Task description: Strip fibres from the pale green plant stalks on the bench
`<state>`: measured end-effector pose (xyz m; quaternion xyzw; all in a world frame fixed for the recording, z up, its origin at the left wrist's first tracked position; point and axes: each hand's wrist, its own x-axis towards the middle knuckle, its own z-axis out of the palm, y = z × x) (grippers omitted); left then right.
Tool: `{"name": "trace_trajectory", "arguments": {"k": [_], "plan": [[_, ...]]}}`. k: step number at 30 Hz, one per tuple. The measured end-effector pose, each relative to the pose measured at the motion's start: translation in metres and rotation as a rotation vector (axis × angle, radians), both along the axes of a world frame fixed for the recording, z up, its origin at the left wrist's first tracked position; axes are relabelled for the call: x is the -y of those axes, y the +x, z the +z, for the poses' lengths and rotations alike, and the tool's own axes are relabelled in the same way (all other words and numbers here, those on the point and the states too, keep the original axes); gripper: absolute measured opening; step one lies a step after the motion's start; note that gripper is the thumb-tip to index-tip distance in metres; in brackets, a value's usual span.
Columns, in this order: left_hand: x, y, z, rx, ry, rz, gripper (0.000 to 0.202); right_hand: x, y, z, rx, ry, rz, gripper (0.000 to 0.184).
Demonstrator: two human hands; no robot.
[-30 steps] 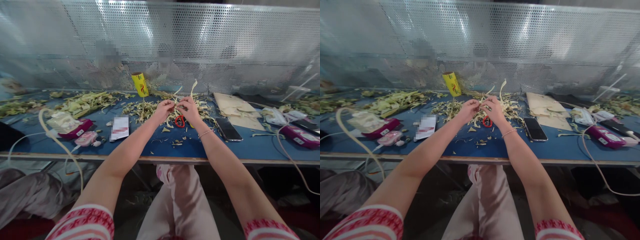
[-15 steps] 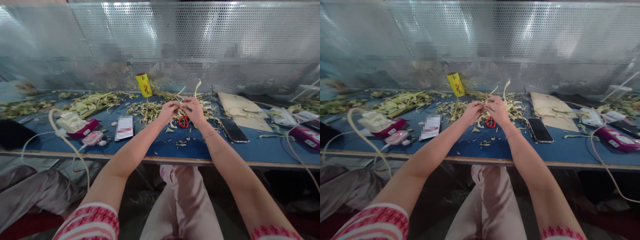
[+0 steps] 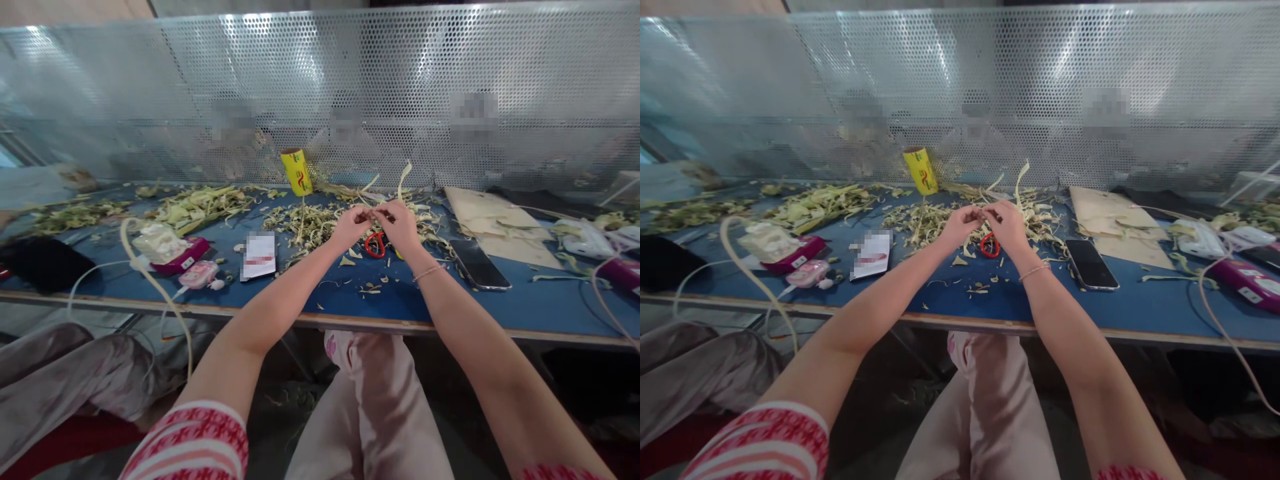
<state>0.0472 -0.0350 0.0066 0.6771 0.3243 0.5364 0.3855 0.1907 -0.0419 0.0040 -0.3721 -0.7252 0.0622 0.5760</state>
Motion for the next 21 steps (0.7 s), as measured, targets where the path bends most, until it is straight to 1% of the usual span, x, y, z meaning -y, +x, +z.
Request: {"name": "trace_trajectory", "arguments": {"k": [2, 7, 10, 12, 15, 17, 21], "plan": [[-0.001, 0.000, -0.001, -0.024, 0.037, 0.009, 0.008, -0.003, -0.001, -0.002, -0.084, -0.062, 0.012, 0.008], [0.001, 0.000, -0.003, -0.143, 0.106, 0.083, 0.010, -0.009, -0.003, -0.004, -0.276, -0.319, 0.117, 0.007], [0.006, 0.000, -0.001, -0.170, 0.131, 0.115, 0.012, -0.009, -0.004, -0.003, -0.318, -0.392, 0.175, 0.007], [0.007, -0.001, 0.001, -0.152, 0.116, 0.136, 0.013, -0.008, -0.004, -0.002, -0.323, -0.394, 0.163, 0.007], [0.007, -0.004, 0.002, -0.119, 0.067, 0.151, 0.016, -0.011, -0.001, -0.003, -0.327, -0.358, 0.050, 0.008], [0.005, -0.006, 0.002, -0.107, 0.041, 0.148, 0.017, -0.014, 0.001, -0.004, -0.341, -0.403, 0.015, 0.009], [0.004, -0.007, 0.001, -0.109, 0.023, 0.147, 0.015, -0.018, 0.001, -0.006, -0.399, -0.579, 0.115, 0.011]]}}
